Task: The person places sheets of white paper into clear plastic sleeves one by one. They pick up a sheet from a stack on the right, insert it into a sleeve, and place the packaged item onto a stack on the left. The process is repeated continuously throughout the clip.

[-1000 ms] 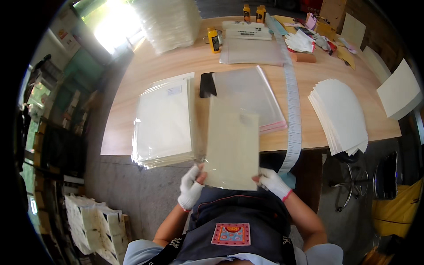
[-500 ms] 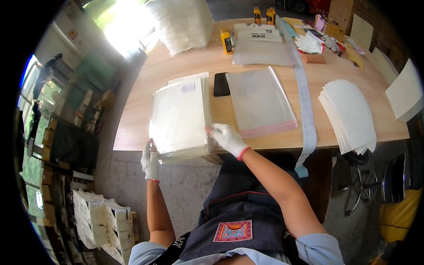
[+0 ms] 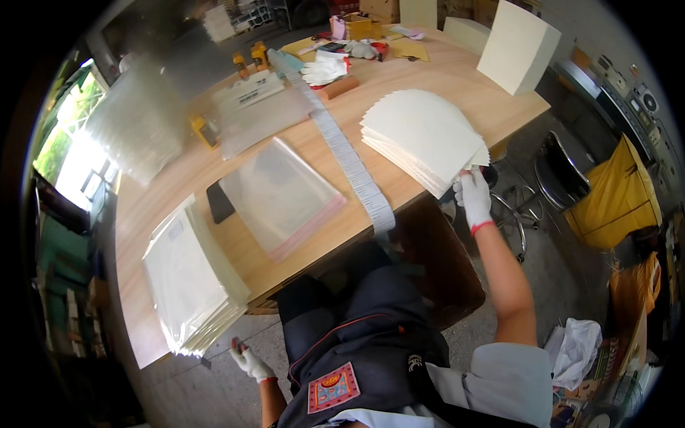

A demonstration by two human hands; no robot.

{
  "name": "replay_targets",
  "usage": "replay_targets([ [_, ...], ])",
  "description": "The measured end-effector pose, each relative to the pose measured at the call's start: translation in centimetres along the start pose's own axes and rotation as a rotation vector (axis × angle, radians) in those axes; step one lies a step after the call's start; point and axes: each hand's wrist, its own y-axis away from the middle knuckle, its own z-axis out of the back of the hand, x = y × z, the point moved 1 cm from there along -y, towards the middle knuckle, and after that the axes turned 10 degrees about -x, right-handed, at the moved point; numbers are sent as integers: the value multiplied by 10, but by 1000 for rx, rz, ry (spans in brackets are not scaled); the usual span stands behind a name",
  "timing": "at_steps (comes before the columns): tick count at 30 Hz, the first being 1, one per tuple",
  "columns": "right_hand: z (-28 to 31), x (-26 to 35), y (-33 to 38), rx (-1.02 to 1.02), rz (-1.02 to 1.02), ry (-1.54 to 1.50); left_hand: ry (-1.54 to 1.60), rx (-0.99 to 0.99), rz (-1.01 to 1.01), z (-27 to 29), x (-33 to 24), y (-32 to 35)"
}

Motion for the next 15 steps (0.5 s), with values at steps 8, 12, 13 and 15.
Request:
replay_targets([
  [8,6,-16,-57,167,-337,148,-213,496,-499,-78,-76,39],
  [12,-2,-13,-71,96,-428,-158,-287,636,-650,-101,-99,40],
  [13,-2,-9,-76,74,-408,-206,-295,646,-694,-108,-109,40],
  [15,4,-12,-100,98,-419,-331,-242,648,-836,-132,-127,41],
])
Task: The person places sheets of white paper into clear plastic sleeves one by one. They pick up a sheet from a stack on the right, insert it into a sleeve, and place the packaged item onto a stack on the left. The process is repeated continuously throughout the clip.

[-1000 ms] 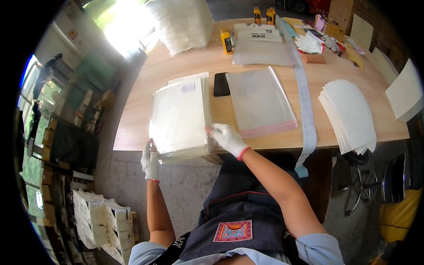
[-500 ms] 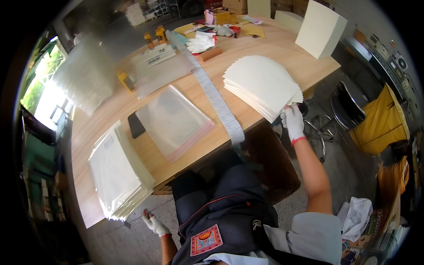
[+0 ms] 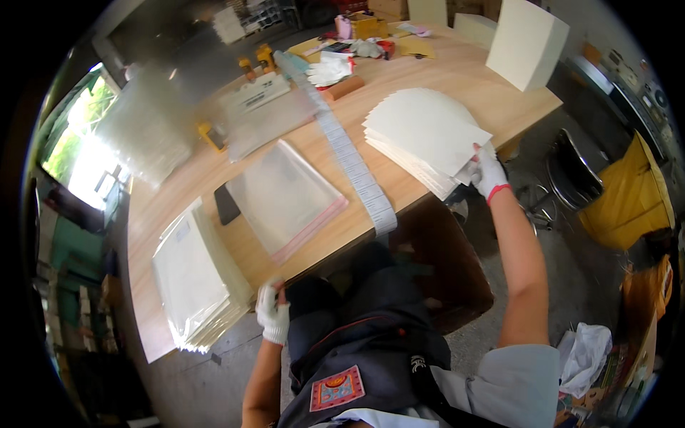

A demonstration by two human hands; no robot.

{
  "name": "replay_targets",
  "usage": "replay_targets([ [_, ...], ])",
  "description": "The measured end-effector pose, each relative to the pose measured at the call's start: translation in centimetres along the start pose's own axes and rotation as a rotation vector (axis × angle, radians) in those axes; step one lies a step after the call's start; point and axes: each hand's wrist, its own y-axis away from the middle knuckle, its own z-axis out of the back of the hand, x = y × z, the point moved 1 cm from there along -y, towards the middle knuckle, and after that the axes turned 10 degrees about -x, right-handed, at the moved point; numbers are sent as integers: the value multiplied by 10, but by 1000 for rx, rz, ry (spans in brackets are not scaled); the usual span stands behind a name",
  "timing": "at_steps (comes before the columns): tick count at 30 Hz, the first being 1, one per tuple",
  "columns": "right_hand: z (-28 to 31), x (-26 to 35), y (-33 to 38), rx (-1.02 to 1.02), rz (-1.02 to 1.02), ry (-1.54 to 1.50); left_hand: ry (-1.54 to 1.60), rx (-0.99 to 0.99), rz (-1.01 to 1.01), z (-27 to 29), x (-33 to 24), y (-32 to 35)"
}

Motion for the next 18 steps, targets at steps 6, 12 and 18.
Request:
replay_targets([
  [6,-10,19,-11,90,16,-2,-306,154,-151,-59,-14,-83],
  [12,-28,-10,70,268,57,-120,-674,503,121,-76,-8,-112],
  [18,-10,-57,147,650,-190,209,-450,580,76,-70,21,-131],
])
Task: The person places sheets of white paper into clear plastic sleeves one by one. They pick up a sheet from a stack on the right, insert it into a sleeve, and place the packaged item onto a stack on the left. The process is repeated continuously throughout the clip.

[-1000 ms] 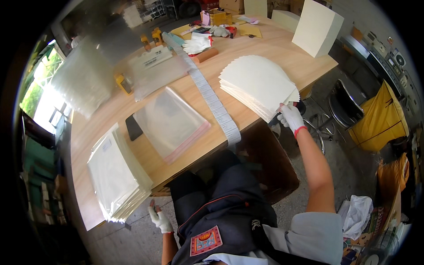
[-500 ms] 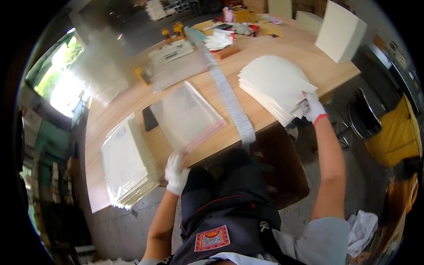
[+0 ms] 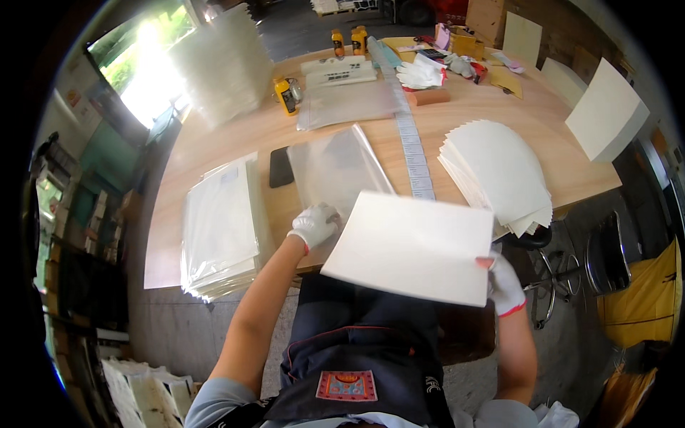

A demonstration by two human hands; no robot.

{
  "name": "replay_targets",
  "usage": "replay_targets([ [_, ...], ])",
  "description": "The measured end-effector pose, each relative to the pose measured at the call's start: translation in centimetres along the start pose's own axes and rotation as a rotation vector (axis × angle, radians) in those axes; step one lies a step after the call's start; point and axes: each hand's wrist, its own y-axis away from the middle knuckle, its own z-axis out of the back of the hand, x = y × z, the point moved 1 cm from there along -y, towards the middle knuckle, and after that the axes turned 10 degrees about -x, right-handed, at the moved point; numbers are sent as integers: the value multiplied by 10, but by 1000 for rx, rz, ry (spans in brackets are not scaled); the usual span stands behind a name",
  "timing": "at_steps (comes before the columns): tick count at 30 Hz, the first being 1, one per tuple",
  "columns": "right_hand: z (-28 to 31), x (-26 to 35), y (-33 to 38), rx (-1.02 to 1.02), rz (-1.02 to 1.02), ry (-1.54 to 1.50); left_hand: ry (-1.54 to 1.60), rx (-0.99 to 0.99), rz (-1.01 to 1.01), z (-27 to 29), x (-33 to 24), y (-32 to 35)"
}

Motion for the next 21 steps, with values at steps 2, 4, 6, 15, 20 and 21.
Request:
replay_targets([
  [2,-16,-18,9,21,-71,14,-32,15,-31,1,2,1],
  [4,-3,-45,-1,128,-151,9,-58,-39,50,-5,3,0],
  [6,-18,-52,0,106,-206,-90,-69,-98,103,-14,11,-1],
  [15,-25,-106,-18,72,-167,-467,49,-575,186,-14,29,17],
  [20,-45,-120,-11,41,-173,-563,679,-714,184,-1,18,21],
  [21,-53,-118,-7,-3,-144,-544,623,-734,159,1,11,25],
])
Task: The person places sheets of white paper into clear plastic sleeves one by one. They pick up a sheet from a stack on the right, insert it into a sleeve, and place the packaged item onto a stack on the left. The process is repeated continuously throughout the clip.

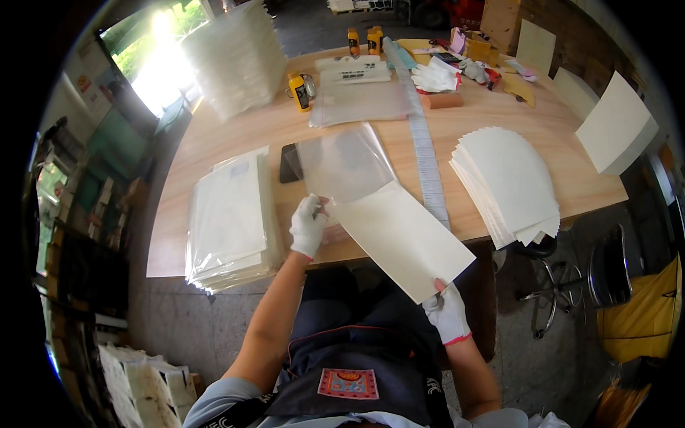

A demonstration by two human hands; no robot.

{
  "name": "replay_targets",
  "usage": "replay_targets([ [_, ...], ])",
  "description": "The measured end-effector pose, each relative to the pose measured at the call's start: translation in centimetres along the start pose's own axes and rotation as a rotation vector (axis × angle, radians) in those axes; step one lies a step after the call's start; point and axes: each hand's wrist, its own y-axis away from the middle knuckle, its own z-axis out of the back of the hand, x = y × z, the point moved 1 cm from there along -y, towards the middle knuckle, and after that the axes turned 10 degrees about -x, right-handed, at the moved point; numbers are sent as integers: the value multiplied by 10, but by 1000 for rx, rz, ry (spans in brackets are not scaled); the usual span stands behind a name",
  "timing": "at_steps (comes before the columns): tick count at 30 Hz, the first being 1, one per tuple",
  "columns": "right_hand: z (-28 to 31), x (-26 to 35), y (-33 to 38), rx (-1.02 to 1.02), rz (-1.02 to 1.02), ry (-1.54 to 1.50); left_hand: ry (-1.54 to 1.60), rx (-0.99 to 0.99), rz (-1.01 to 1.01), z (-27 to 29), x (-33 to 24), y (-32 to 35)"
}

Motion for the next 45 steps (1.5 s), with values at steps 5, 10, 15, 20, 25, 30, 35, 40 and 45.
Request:
replay_targets([
  [5,-34,-24,27,-61,46,57,359,-309,126,-20,-16,57],
  [10,-39,-25,30,-8,104,160,913,-437,872,-52,-22,57],
  [15,-47,-16,23,-2,108,238,851,-83,878,-57,17,79],
  [20,-48,-36,19,-77,60,426,630,98,813,-28,-10,157],
  [25,-37,-78,-38,0,-29,127,864,328,1153,-10,-15,204],
  [30,-50,-80,-40,-40,-195,-47,858,346,1244,3,1,177],
  [35,-75,-66,-15,135,6,803,632,314,1140,39,7,159],
  [40,-98,-89,-27,427,648,1374,587,383,1073,56,4,146],
  [45,-120,-101,-31,550,1008,1942,602,397,1072,54,14,150],
])
